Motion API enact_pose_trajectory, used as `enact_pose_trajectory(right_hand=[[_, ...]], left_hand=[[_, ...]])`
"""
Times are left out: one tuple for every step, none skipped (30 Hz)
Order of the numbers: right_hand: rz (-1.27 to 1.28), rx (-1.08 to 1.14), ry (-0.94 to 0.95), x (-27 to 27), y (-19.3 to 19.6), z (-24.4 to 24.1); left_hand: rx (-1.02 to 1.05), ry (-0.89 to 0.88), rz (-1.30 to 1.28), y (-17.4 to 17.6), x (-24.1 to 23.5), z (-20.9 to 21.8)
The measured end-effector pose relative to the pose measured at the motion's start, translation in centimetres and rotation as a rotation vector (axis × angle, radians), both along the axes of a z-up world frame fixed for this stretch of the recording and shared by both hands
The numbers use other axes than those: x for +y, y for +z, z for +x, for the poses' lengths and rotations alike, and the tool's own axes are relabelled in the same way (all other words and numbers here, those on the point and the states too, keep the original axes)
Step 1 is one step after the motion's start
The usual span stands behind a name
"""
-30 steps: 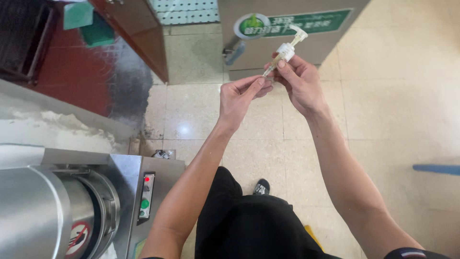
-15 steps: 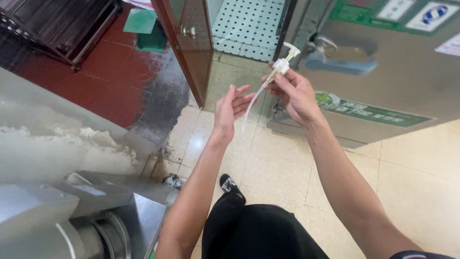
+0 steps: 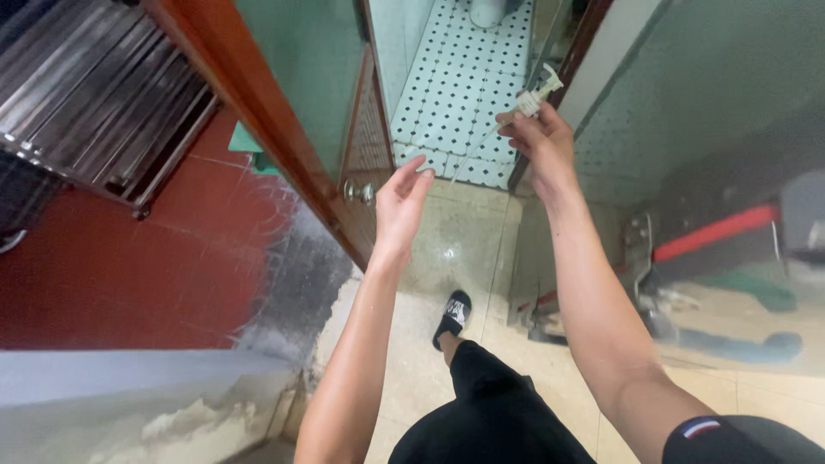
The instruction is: The person retrieves a plastic bag containing a tube and pump from a storage area, then assembles the components on a countertop. They attach the tube to the pump mechanism and move to a sink to fill the pump with liquid from a bottle.
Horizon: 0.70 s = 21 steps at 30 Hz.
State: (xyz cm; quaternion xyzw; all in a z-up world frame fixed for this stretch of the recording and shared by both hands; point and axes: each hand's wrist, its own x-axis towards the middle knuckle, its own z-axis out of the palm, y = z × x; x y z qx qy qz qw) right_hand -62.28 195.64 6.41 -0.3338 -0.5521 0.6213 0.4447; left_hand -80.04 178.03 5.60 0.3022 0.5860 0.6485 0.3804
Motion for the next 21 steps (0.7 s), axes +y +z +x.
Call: enact_pose_trajectory(right_hand=[[0.031, -0.013, 0.001, 3.0, -0.3, -0.9], [0.062, -0.024, 0.002, 6.3, -0.3, -1.9], [0.064, -0.033, -0.028, 9.6, -0.3, -2.8], [0.065, -0.041, -0.061, 12.9, -0.5, -3.8], [0.066, -0.049, -0.094, 16.0, -0.6, -4.8], [0.043, -0.010, -0.105, 18.8, -0.4, -5.6], [0.020, 0.030, -0.117, 21.4, -0.1, -6.4], [-0.004, 0.056, -0.124, 23.9, -0.2, -6.9], [-0.018, 0.072, -0.126, 26.1, -0.4, -7.6], [-0.025, 0.088, -0.124, 28.4, -0.5, -8.4], [-0.033, 0.103, -0.122, 30.6, -0.5, -9.1], [-0.025, 0.102, -0.116, 32.6, -0.6, -9.7], [-0.018, 0.101, -0.111, 34.5, -0.7, -10.2], [-0.011, 0.104, -0.114, 36.3, -1.0, -10.7], [0.002, 0.109, -0.108, 38.1, -1.2, -11.2], [0.015, 0.112, -0.105, 39.8, -1.3, -11.4], [0.029, 0.114, -0.101, 41.5, -1.4, -11.6], [0.032, 0.114, -0.096, 43.1, -1.4, -11.7], [0.036, 0.114, -0.091, 44.8, -1.4, -11.8], [0.042, 0.118, -0.090, 46.5, -1.4, -12.0], [0.034, 0.095, -0.104, 48.1, -1.6, -12.2]], left_hand=[[0.004, -0.003, -0.016, 0.3, 2.7, -0.9], [0.011, -0.009, 0.024, 0.7, 5.6, -1.8], [0.018, -0.016, 0.063, 1.1, 8.5, -2.8], [0.025, -0.026, 0.101, 1.2, 11.4, -3.8], [0.035, -0.013, 0.092, 1.3, 14.0, -4.7], [0.045, -0.004, 0.082, 1.5, 15.9, -5.5], [0.055, 0.005, 0.071, 1.7, 17.8, -6.4], [0.029, 0.002, 0.077, 1.5, 19.7, -7.0], [0.002, 0.000, 0.083, 1.3, 21.5, -7.9], [-0.025, 0.000, 0.095, 1.1, 23.5, -8.8], [-0.032, -0.005, 0.081, 0.8, 25.7, -9.7], [-0.038, -0.010, 0.062, 0.5, 27.6, -10.5], [-0.044, -0.015, 0.043, 0.0, 29.5, -11.2], [-0.043, -0.017, 0.016, -0.5, 31.9, -12.0], [-0.042, -0.020, -0.011, -1.0, 34.4, -12.7], [-0.042, -0.025, -0.038, -1.4, 37.0, -13.2], [-0.038, -0.047, -0.039, -1.9, 39.7, -13.9], [-0.035, -0.071, -0.043, -2.4, 42.2, -14.5], [-0.033, -0.094, -0.047, -2.9, 44.7, -15.1], [-0.044, -0.122, -0.052, -3.4, 47.4, -15.7], [-0.055, -0.151, -0.057, -3.8, 50.1, -16.1]])
